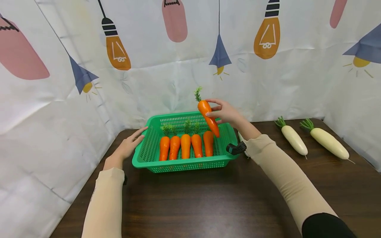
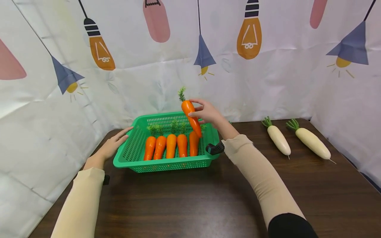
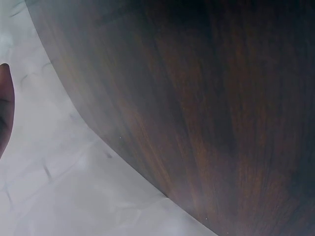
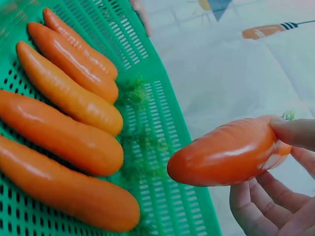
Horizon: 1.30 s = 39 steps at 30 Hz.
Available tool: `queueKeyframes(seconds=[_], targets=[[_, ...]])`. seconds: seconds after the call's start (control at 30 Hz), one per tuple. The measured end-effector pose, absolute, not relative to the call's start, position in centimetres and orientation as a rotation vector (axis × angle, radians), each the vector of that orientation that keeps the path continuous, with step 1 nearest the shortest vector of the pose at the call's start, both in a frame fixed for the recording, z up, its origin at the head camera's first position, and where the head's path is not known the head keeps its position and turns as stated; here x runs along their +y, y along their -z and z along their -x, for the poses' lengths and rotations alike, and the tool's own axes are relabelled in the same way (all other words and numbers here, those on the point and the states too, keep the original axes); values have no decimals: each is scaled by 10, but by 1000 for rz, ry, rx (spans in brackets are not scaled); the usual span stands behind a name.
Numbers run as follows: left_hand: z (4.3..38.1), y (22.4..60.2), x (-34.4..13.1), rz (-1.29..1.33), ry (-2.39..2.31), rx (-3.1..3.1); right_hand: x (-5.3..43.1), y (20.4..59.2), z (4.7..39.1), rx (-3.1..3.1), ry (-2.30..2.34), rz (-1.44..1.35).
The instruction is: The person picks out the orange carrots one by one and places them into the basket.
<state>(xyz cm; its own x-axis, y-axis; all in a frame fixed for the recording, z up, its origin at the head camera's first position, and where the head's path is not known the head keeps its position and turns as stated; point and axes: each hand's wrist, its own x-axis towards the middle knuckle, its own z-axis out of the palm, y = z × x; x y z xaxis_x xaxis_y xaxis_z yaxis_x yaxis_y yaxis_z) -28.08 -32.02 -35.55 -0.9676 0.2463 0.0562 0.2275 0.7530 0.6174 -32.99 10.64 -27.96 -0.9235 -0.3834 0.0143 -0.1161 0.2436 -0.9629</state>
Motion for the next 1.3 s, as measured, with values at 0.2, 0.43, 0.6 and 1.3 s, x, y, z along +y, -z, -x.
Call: queueKeyframes(seconds=[0.2, 0.43, 0.6, 1.3], targets=[[282, 358, -321, -392, -1022, 2911, 88, 287, 338, 2235, 1774, 477], [283, 357, -323, -380, -1019, 2920, 72, 294, 344, 2226, 1817, 540], [283, 358, -322, -387, -1012, 2922, 64, 300, 347, 2236, 1837, 555], [284, 359, -321, -383, -1024, 2921, 44, 311, 359, 2189, 1644, 571]])
